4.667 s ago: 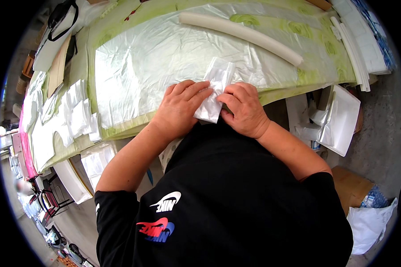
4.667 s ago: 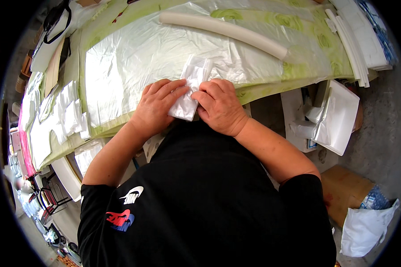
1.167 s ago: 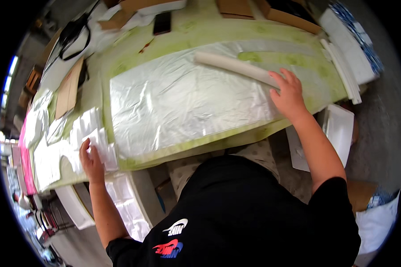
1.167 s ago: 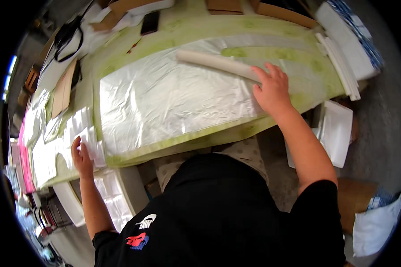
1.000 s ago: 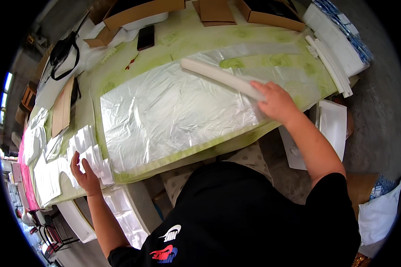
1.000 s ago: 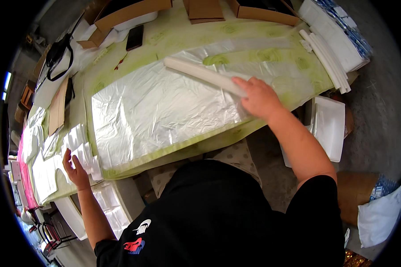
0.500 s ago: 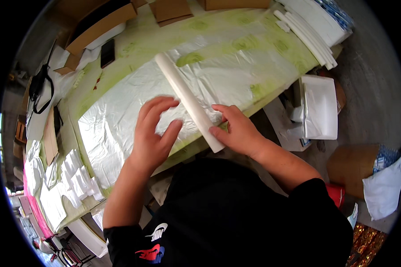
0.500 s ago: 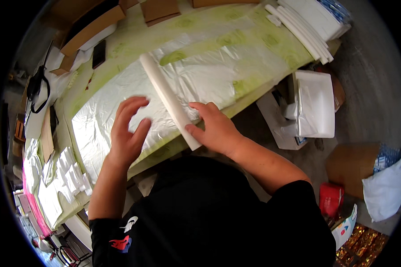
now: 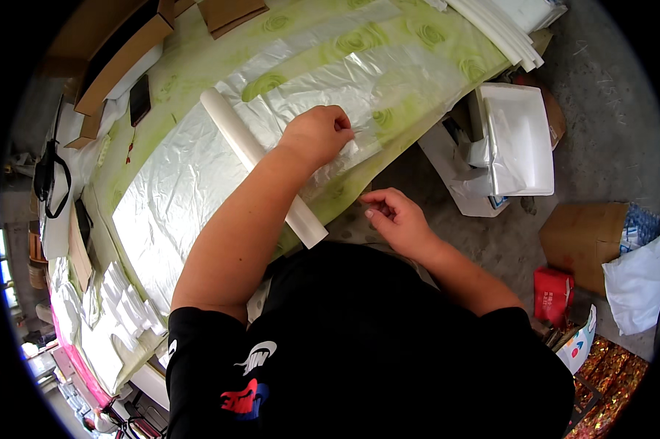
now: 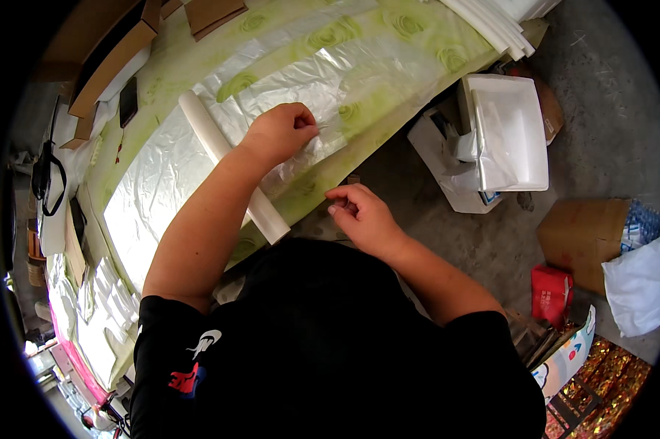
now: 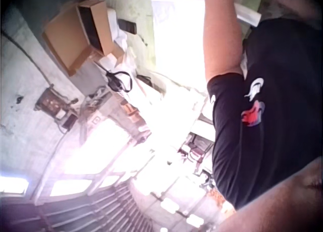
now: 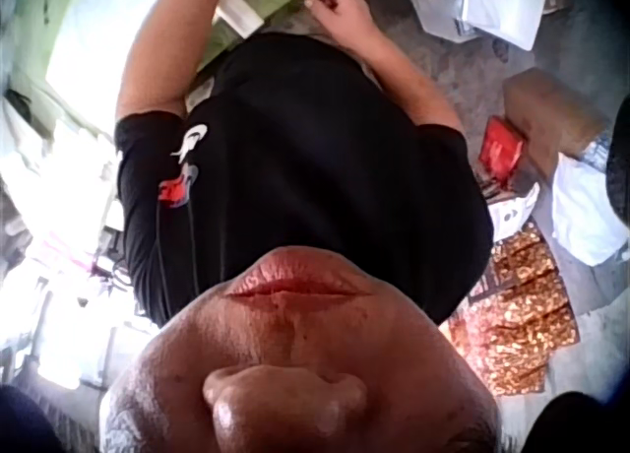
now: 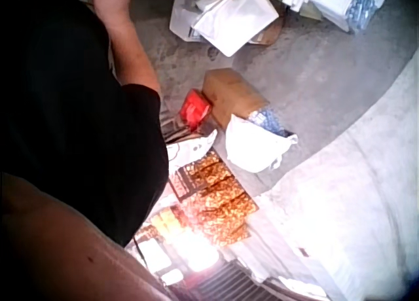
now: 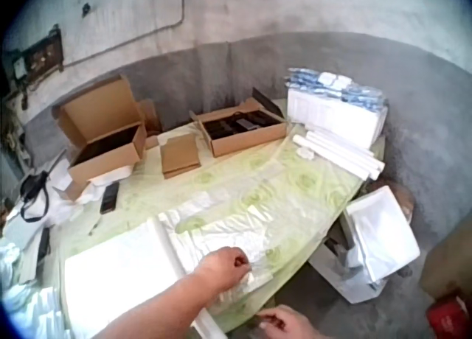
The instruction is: The person wraps small white rectangular items in clear plastic film on a table. They unroll the film, place an item, fold the film around it, and set the wrapped item aside. The process repeats for multiple items.
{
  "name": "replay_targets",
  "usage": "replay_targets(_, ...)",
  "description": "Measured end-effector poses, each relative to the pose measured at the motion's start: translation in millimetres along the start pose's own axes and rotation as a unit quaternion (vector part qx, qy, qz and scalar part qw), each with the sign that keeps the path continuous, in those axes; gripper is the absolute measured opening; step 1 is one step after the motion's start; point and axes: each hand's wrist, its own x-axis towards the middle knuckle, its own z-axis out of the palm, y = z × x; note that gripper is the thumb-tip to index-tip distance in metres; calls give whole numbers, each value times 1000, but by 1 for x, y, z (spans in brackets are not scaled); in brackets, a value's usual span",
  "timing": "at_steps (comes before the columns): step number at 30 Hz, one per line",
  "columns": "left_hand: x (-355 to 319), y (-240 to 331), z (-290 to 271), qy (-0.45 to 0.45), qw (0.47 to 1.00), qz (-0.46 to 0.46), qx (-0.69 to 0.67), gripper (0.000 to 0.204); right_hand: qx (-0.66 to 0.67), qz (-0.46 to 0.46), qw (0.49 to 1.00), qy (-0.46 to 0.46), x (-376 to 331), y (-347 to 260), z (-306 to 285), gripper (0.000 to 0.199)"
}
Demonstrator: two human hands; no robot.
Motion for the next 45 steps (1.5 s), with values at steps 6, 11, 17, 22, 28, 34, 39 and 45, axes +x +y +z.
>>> replay_targets(6, 2, -4, -1, 12, 993, -59, -102, 22, -52, -66, 996, 12, 12, -16, -11, 21)
replay_targets(11, 0, -14, -6, 28, 966, -73, -246, 23, -134, -267, 954, 40, 33, -35, -11, 24)
replay_targets(17, -14, -18, -8, 90, 927, -56, -359, 20, -339, -305, 889, 42, 134, -35, -21, 32)
replay_targets(22, -28, -21, -10, 78, 943, -25, -323, 19, -478, -206, 831, 196, 219, -40, -36, 68)
replay_targets(28, -14, 10, -28, 194, 891, -39, -409, 40, -476, -386, 773, 163, 204, -40, -38, 76)
replay_targets(34, 39, 5, -37, 148, 855, -110, -485, 22, -527, -424, 734, 65, 202, -28, -35, 73)
replay_targets(39, -8, -5, -60, 226, 814, -72, -530, 17, -443, -235, 840, 208, 213, -23, -50, 71)
replay_targets(45, -151, -104, -101, 294, 702, -45, -647, 13, -257, -171, 902, 303, 236, 2, -91, 57)
